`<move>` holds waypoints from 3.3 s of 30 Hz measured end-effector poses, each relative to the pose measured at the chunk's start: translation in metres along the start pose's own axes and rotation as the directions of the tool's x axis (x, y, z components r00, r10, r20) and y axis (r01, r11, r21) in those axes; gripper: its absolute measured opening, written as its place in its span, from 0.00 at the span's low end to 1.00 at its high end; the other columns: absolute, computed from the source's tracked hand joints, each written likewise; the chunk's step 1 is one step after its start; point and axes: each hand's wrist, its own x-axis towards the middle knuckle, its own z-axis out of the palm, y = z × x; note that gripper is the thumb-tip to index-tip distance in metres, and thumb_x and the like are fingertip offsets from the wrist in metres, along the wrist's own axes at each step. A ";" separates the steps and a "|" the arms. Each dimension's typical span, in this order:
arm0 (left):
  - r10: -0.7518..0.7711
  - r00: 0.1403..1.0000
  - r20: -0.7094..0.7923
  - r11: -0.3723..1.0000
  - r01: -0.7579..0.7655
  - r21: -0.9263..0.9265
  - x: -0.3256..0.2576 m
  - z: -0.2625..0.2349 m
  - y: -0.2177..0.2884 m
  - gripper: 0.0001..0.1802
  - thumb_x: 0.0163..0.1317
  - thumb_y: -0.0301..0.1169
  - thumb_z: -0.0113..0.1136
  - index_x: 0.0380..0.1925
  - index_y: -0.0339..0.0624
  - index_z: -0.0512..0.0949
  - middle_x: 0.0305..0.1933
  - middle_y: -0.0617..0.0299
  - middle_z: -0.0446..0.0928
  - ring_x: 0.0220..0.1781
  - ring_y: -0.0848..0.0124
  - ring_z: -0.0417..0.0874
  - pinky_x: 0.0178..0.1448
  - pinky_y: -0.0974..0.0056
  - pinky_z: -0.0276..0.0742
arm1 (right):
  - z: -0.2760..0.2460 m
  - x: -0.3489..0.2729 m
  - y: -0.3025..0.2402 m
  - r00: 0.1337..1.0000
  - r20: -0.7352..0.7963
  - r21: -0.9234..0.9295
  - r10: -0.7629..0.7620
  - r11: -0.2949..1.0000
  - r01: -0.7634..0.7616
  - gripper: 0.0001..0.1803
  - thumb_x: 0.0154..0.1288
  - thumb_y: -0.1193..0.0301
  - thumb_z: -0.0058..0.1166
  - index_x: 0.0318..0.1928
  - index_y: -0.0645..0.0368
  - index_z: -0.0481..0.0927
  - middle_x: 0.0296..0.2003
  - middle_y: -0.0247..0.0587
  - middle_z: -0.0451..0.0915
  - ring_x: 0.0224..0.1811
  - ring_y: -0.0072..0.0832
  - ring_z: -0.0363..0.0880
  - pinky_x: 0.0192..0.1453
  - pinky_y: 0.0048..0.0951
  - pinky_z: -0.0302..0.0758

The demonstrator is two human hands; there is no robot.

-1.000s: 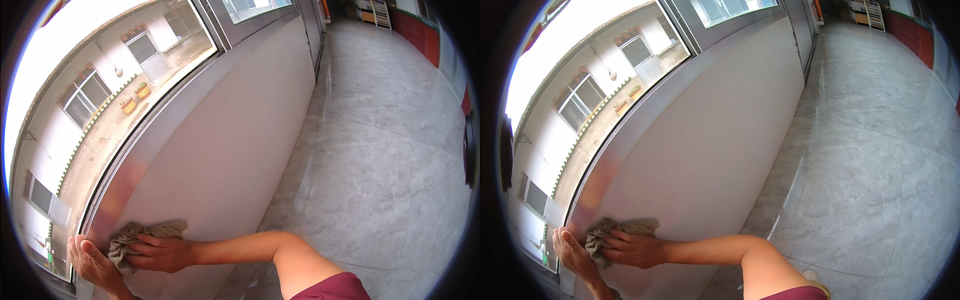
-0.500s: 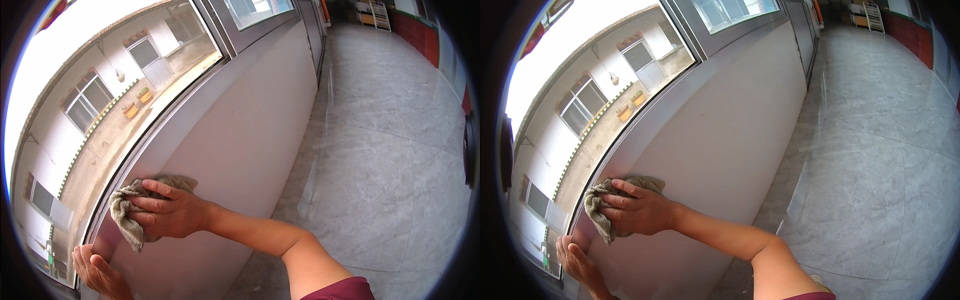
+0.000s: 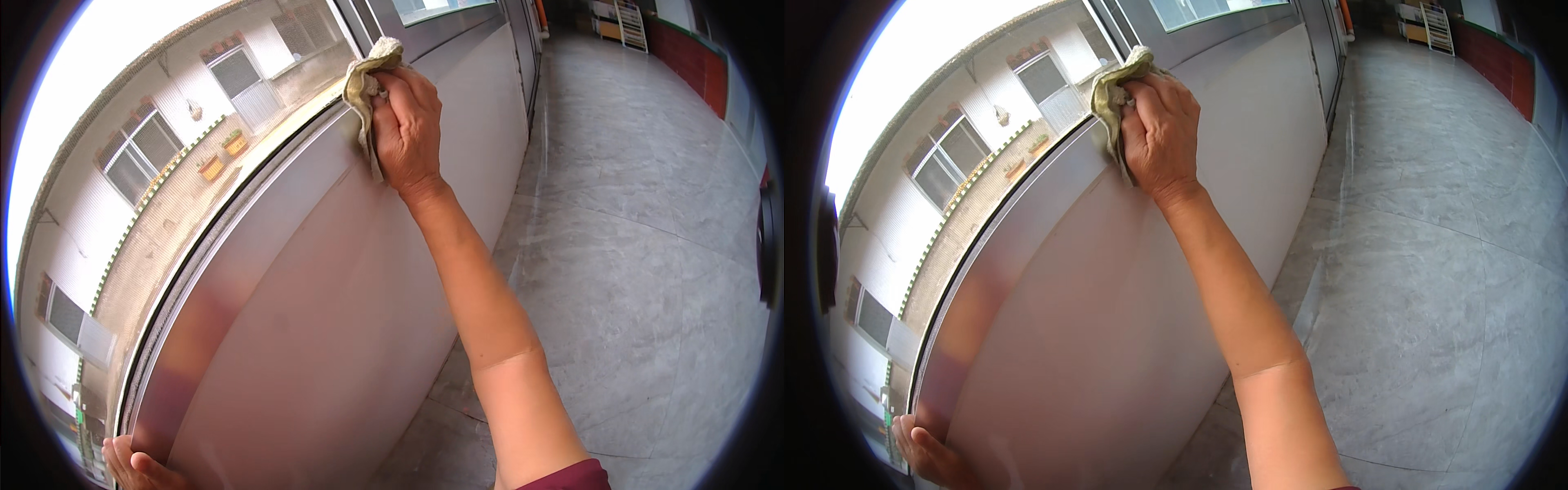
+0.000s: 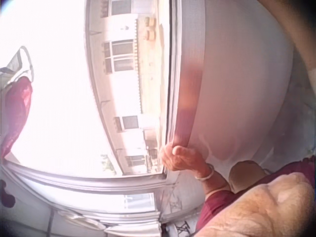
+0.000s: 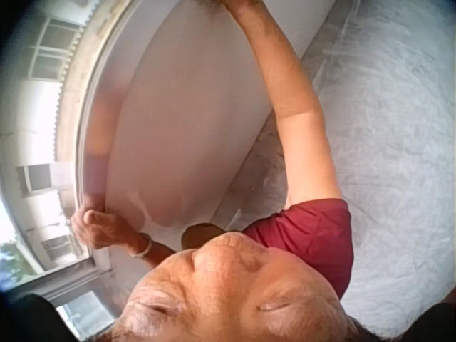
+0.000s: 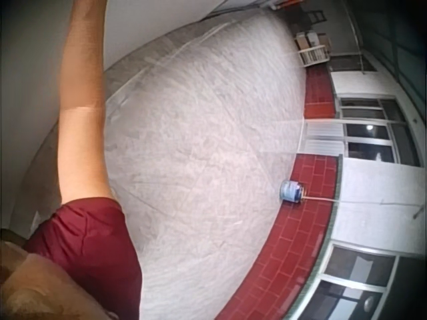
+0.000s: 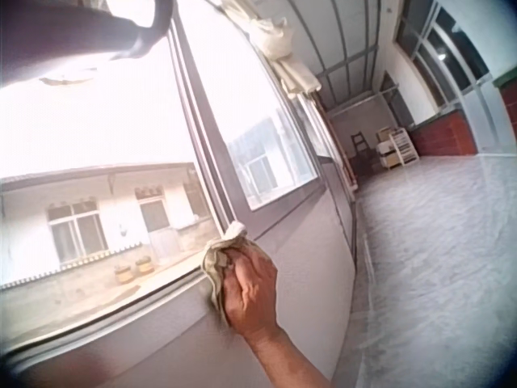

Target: The person wipes the lower section of a large window and the adjacent wall with a cloth. They then move to the window frame, wiping the vertical and horizontal metal bars thoroughly.

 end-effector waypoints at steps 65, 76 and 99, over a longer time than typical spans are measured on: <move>-0.297 0.875 -0.383 0.880 0.095 -0.465 -0.038 -0.102 -0.090 0.12 0.63 0.38 0.64 0.39 0.42 0.81 0.46 0.56 0.80 0.51 0.56 0.79 0.58 0.52 0.72 | -0.010 -0.054 -0.499 0.772 0.462 0.597 -0.437 0.797 0.094 0.08 0.54 0.64 0.53 0.26 0.54 0.79 0.26 0.38 0.77 0.34 0.38 0.77 0.43 0.42 0.70; -0.397 0.804 -0.442 0.917 0.330 -0.223 -0.069 -0.107 -0.166 0.40 0.67 0.45 0.62 0.66 0.31 0.55 0.72 0.37 0.51 0.73 0.45 0.54 0.76 0.45 0.48 | -0.011 -0.054 -0.536 0.789 0.402 0.668 -0.465 0.738 0.094 0.09 0.46 0.66 0.58 0.17 0.55 0.74 0.21 0.40 0.73 0.30 0.38 0.72 0.45 0.42 0.66; -0.397 0.869 -0.296 0.795 0.486 0.362 -0.086 -0.116 -0.215 0.35 0.74 0.58 0.39 0.56 0.31 0.67 0.47 0.46 0.67 0.51 0.53 0.64 0.62 0.51 0.54 | 0.000 -0.057 -0.517 0.729 0.464 0.784 -0.503 0.616 -0.074 0.06 0.51 0.72 0.53 0.27 0.60 0.80 0.27 0.47 0.77 0.37 0.39 0.74 0.49 0.40 0.66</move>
